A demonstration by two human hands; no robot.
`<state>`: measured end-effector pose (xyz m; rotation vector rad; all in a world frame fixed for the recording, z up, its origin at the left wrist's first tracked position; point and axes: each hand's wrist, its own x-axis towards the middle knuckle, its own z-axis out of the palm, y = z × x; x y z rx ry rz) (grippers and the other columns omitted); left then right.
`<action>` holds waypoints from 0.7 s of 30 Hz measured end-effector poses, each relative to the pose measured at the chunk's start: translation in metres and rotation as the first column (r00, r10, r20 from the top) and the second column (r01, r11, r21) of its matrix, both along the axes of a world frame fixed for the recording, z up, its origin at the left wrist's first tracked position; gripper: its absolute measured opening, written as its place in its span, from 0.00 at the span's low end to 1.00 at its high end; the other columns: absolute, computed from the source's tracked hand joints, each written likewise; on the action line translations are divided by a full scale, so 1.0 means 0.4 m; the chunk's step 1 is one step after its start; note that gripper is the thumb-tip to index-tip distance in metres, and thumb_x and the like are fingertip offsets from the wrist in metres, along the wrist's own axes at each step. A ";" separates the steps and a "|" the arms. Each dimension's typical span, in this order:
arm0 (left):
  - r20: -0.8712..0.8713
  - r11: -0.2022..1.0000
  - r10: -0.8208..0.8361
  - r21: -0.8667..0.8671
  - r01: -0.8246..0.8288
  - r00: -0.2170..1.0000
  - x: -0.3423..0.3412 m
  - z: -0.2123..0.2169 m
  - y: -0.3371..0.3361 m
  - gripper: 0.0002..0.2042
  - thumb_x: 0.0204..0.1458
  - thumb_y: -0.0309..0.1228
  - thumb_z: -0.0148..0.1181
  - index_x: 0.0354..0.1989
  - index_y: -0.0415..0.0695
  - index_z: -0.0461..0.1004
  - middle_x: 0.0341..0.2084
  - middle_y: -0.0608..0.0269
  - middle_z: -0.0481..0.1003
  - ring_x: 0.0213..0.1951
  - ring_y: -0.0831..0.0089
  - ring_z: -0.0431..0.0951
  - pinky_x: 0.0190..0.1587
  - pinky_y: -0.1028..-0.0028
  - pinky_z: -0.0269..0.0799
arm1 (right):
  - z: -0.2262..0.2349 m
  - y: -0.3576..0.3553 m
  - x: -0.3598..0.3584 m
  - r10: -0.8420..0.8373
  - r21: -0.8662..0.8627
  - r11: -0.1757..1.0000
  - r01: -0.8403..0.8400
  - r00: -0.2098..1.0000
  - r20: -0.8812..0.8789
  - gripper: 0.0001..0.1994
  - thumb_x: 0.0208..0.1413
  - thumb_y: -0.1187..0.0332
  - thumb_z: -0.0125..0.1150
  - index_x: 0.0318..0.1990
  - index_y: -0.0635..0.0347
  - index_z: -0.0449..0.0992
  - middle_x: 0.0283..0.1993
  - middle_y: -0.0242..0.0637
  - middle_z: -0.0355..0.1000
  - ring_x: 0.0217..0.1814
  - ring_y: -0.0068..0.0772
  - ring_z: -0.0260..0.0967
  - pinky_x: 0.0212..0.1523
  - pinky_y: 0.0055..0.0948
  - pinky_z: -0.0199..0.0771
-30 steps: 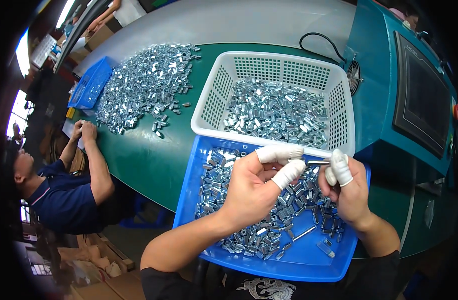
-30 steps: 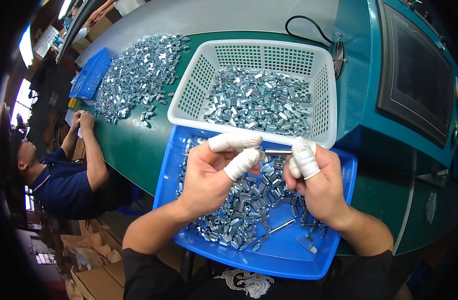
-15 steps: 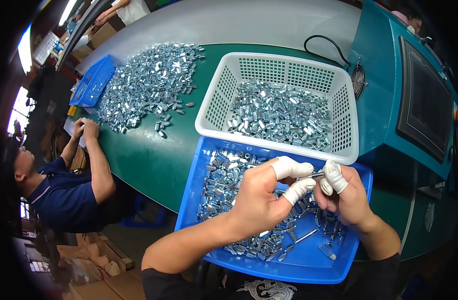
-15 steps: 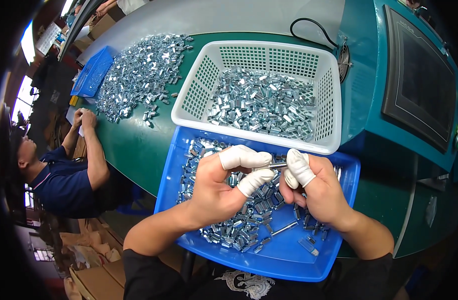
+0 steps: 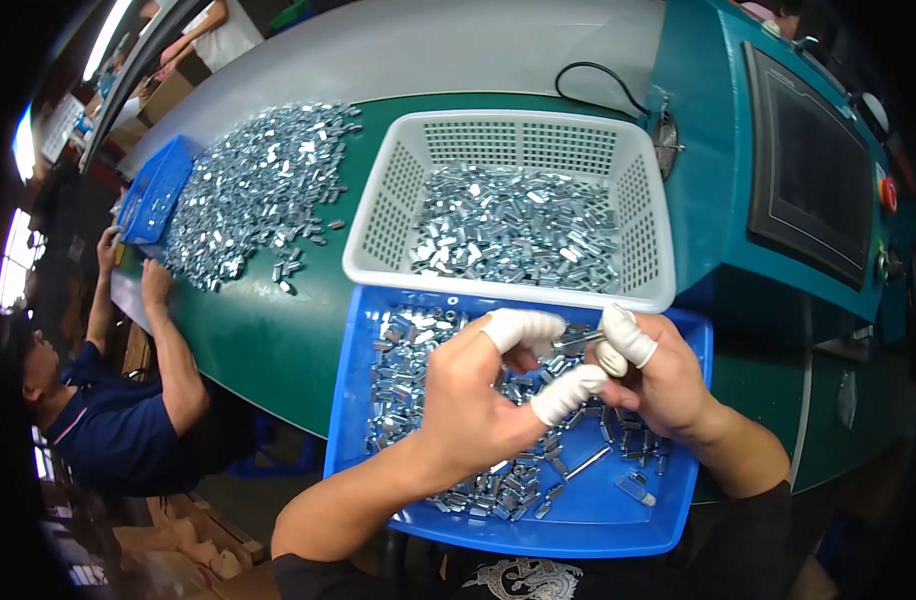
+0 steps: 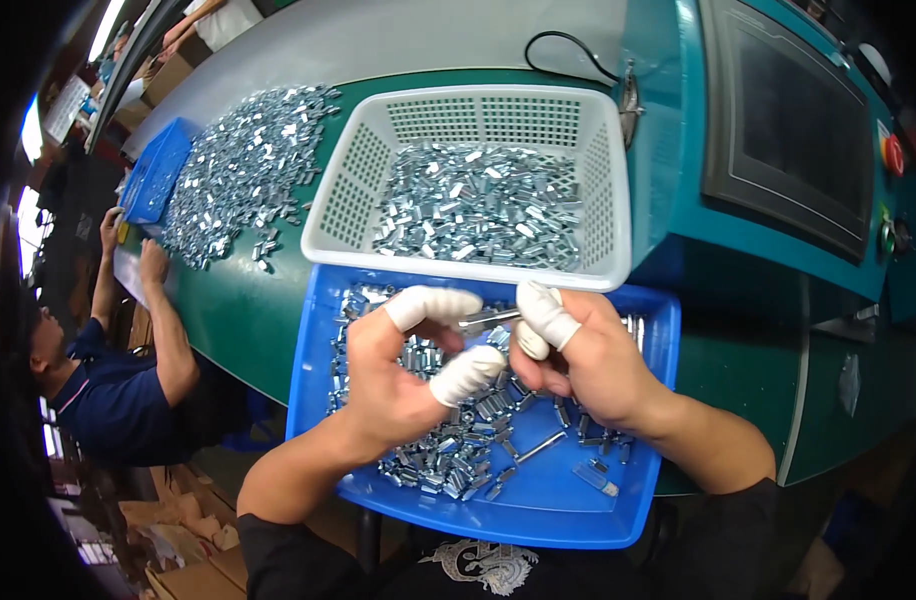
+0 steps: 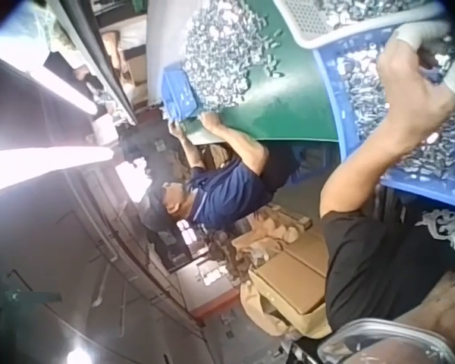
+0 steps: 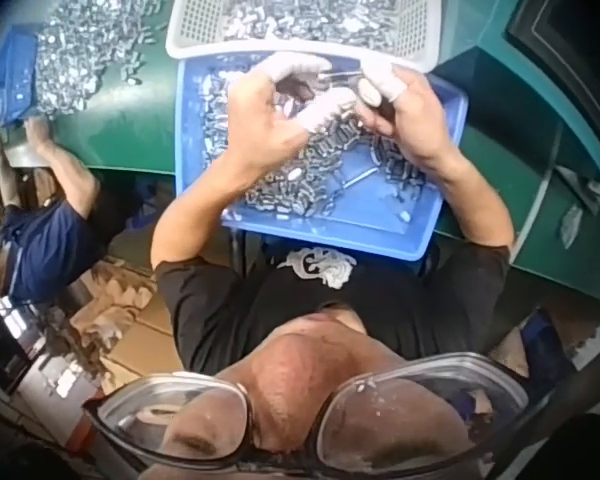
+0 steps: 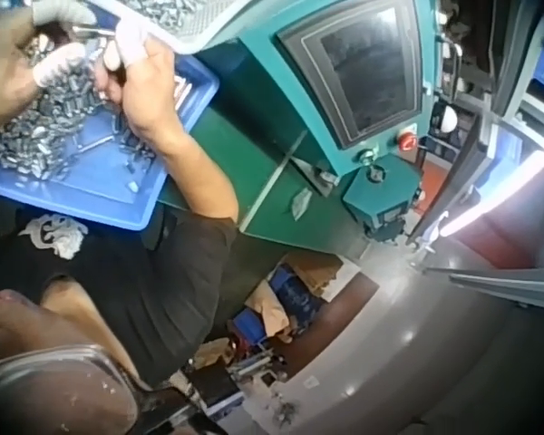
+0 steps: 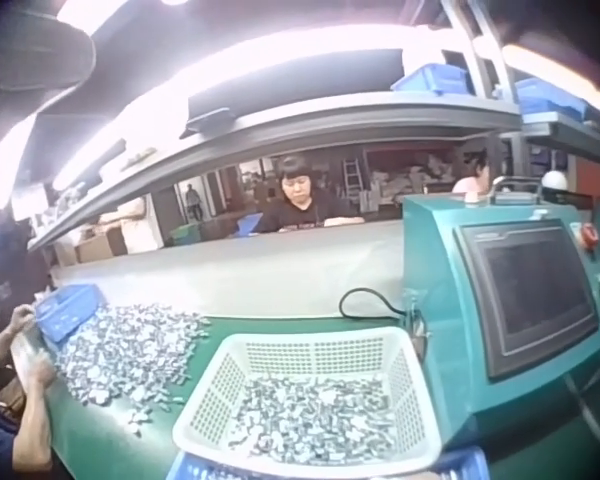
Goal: Assembling or inspecting small metal clips at a manual workstation.
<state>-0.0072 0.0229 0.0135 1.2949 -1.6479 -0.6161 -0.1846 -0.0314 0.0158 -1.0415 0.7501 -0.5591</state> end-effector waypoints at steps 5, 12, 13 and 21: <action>-0.058 0.986 0.004 -0.166 -0.014 0.998 -0.018 -0.016 -0.011 0.11 0.40 0.24 0.69 0.32 0.37 0.75 0.21 0.63 0.74 0.22 0.77 0.73 0.26 0.79 0.68 | -0.003 -0.002 -0.008 0.052 -0.163 0.984 -0.064 0.996 -0.078 0.24 0.64 0.52 0.37 0.25 0.60 0.68 0.16 0.31 0.63 0.12 0.14 0.49 0.15 0.17 0.50; 0.035 0.939 -0.078 -0.333 0.085 0.996 -0.015 0.011 -0.009 0.12 0.34 0.24 0.71 0.28 0.41 0.75 0.18 0.64 0.73 0.20 0.73 0.71 0.23 0.77 0.63 | -0.006 -0.024 -0.014 0.349 0.325 0.867 -0.378 0.926 0.144 0.24 0.62 0.52 0.40 0.40 0.70 0.70 0.17 0.38 0.64 0.11 0.17 0.50 0.12 0.18 0.47; 0.032 0.945 -0.062 -0.318 0.069 0.998 -0.018 0.015 -0.007 0.11 0.33 0.22 0.69 0.28 0.42 0.75 0.18 0.65 0.73 0.20 0.71 0.71 0.23 0.75 0.64 | -0.009 -0.024 -0.015 0.347 0.330 0.867 -0.374 0.928 0.138 0.24 0.62 0.52 0.40 0.40 0.70 0.70 0.17 0.38 0.64 0.11 0.17 0.50 0.12 0.18 0.47; 0.019 0.970 -0.072 -0.230 0.075 0.997 -0.012 0.013 -0.008 0.11 0.38 0.23 0.70 0.29 0.38 0.74 0.20 0.63 0.74 0.21 0.78 0.72 0.26 0.79 0.66 | -0.007 -0.020 -0.014 0.242 0.332 0.906 -0.264 0.964 0.106 0.23 0.64 0.53 0.36 0.34 0.65 0.70 0.14 0.32 0.59 0.10 0.16 0.47 0.12 0.18 0.46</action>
